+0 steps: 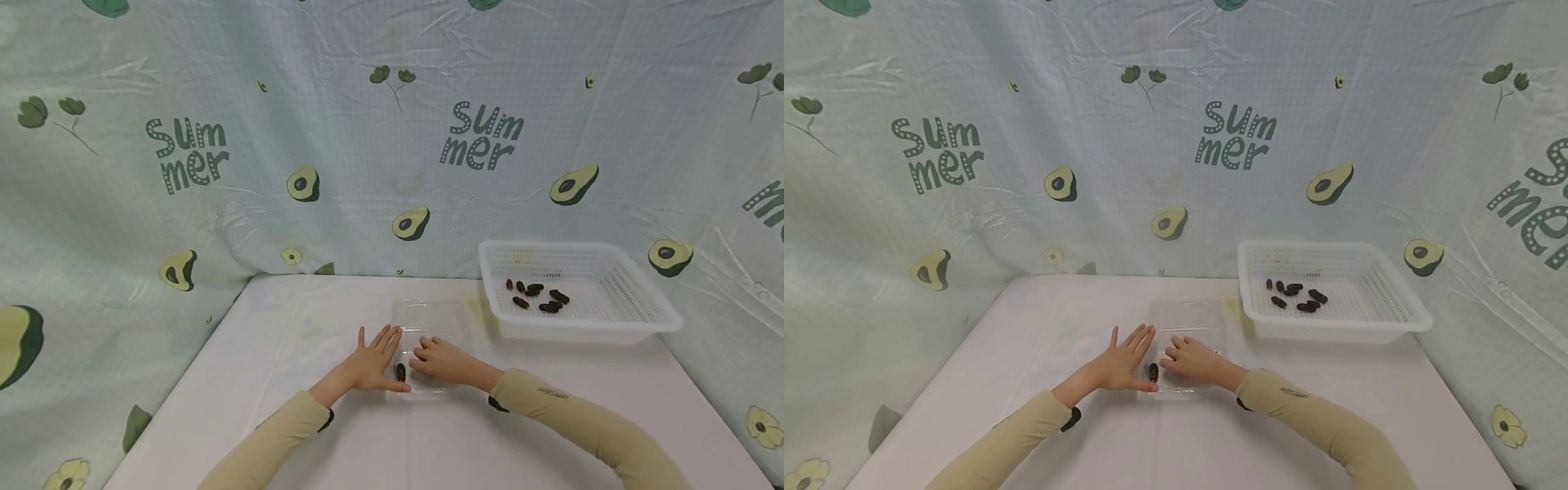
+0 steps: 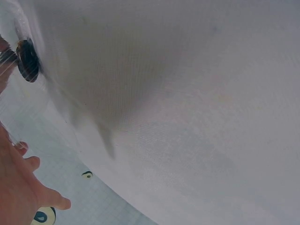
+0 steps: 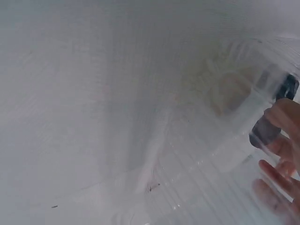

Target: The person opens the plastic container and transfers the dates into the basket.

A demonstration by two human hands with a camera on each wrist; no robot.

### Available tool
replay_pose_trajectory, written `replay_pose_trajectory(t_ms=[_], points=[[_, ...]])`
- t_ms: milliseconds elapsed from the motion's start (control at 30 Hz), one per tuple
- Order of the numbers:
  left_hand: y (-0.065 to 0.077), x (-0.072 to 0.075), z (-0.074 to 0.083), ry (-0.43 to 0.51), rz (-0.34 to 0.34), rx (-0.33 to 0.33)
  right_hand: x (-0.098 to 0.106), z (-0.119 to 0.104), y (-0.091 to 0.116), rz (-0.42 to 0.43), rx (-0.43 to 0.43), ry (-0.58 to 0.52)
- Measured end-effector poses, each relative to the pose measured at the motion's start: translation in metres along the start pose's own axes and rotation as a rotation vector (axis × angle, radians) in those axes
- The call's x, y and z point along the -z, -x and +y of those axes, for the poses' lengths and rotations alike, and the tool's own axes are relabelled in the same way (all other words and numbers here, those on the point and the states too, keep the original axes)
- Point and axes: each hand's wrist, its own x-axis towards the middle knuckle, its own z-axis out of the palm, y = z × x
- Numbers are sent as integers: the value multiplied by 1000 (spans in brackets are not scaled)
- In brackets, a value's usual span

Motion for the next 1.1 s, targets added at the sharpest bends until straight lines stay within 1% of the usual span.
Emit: replay_pose_trajectory(t_ms=[133,267,367,467,567,733,867,967,1100], points=[[1,-1,0,26,20,-18,8,4,9,38,14,31],[0,-3,1,24,10,-11,18,12,22,66,5,45],[1,-4,2,35,5,-5,31,21,32,89,-15,59],[2,-4,2,50,11,-13,43,32,43,140,-50,71],[2,-2,2,37,6,-10,55,46,55,188,-88,54],[-2,-3,0,-1,-23,19,70,71,73,215,-127,21],[-3,-5,-1,-5,-24,21,74,90,89,211,-162,37],[-3,-5,0,2,-22,20,73,105,102,193,-191,60],[-3,-4,0,3,-21,19,69,124,120,159,-239,62]])
